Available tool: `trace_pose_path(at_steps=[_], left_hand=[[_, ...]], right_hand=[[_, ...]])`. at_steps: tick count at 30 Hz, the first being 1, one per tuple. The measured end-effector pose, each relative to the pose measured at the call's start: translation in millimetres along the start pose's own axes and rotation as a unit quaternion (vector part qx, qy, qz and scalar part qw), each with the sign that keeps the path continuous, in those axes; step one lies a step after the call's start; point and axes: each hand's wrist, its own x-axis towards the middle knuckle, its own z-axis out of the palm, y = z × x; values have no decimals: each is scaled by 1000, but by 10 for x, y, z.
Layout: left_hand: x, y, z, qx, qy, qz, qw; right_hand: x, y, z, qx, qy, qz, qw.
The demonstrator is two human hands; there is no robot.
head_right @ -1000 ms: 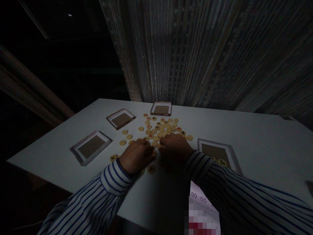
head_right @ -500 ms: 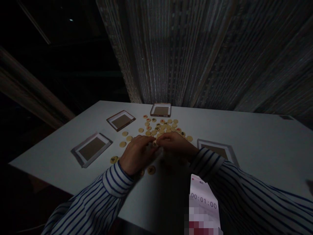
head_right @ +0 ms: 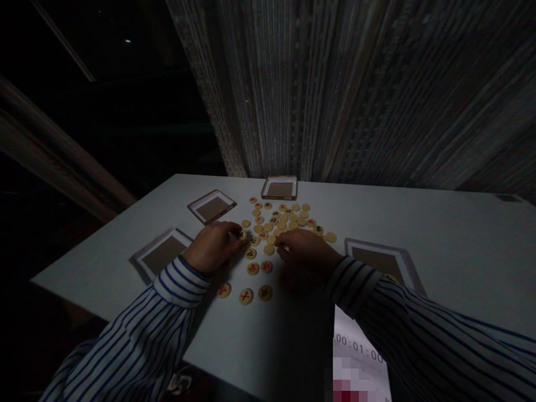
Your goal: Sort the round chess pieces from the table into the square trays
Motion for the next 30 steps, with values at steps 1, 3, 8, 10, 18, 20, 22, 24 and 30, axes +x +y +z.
trace_pose_path(at_steps=[1,3,8,10,18,20,22,24,30], left_hand=[[-22,28,8,-16,13,5,1000],[-85,118,28,-55,46,13,997],[-244,469,62,-149,113,57,981],[-272,622,66,-172,133,81,973],[-168,1115,124,-458,68,15,886],[-119,1226,136,-547,20,-30,836],[-71,1349,145,-610,-4,-56,790],[-28,1492,156,-648,-14,-80,757],[63,1972,265,-704,-15,-79,706]], right_hand=[[-10,-15,-5,12,6,-4,1000],[-43,-47,-36,72,16,3,997],[-193,-145,-189,322,24,65,944],[-281,-162,-257,378,26,85,921],[-747,0,-589,372,68,111,919],[-864,49,-664,332,79,102,935],[-978,96,-731,256,99,78,959],[-1092,145,-795,150,119,44,980],[-1397,334,-959,-74,157,-30,984]])
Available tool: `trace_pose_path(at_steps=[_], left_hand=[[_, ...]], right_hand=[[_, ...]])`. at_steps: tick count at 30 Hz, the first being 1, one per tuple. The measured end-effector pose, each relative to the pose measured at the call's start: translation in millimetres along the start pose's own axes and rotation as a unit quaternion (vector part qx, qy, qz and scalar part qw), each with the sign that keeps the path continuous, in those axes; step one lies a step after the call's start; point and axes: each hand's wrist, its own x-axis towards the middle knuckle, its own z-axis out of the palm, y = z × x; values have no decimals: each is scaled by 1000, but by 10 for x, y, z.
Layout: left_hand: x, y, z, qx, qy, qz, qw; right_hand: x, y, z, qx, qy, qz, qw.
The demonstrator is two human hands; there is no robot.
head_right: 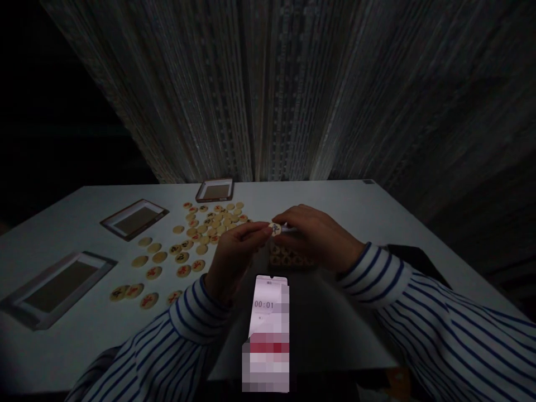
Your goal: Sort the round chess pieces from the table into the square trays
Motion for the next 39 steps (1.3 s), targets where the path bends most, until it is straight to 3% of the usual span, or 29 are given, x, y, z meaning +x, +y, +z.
trace_pose_path(at_steps=[3,7,12,17,20,26,39], left_hand=[[28,-96,114,37,-10,35,999],[54,-219,41,234,-11,109,966],[112,-304,-32,436,-72,203,874],[269,-288,152,592,-202,246,740],[343,-277,271,652,-226,239,683],[401,-325,360,680,-219,245,655],[428,-382,396,685,-221,241,651]], right_hand=[[-126,145,-32,-37,-9,15,999],[-295,383,22,-77,-91,71,990],[-372,622,137,-107,-183,83,974],[-302,718,202,-95,-222,108,964],[-265,743,216,-84,-240,108,961],[-242,789,218,-65,-274,105,954],[-257,799,221,-80,-267,89,956]])
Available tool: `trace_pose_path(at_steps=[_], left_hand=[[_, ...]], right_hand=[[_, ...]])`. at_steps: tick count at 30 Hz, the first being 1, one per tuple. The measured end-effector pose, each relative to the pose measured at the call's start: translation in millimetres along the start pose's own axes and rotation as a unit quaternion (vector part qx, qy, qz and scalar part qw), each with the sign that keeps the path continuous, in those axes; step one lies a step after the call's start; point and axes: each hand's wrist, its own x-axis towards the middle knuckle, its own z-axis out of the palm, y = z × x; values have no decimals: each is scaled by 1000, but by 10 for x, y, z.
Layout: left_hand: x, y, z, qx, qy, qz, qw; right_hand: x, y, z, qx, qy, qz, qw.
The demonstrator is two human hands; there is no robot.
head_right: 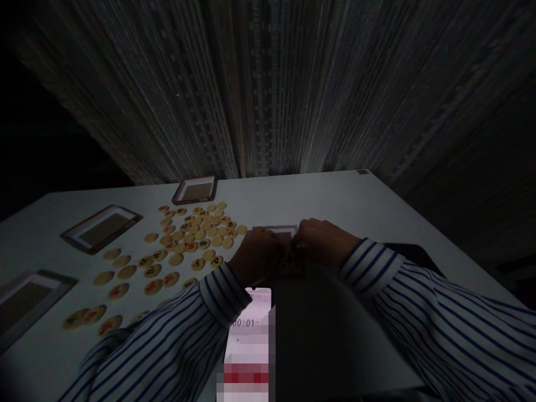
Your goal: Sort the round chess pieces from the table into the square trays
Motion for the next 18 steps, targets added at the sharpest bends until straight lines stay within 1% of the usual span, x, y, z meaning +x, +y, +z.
trace_pose_path(at_steps=[6,9,12,18], left_hand=[[2,-14,-2,0,-6,-2,1000],[-1,-15,-7,-8,-8,-6,1000],[-4,-15,6,-10,-3,-3,1000],[-9,-27,48,-6,17,-6,1000]], right_hand=[[-5,-27,0,-12,4,5,1000],[-4,-14,34,-7,16,-8,1000],[5,-2,71,4,30,-16,999],[32,38,139,36,35,-18,999]])
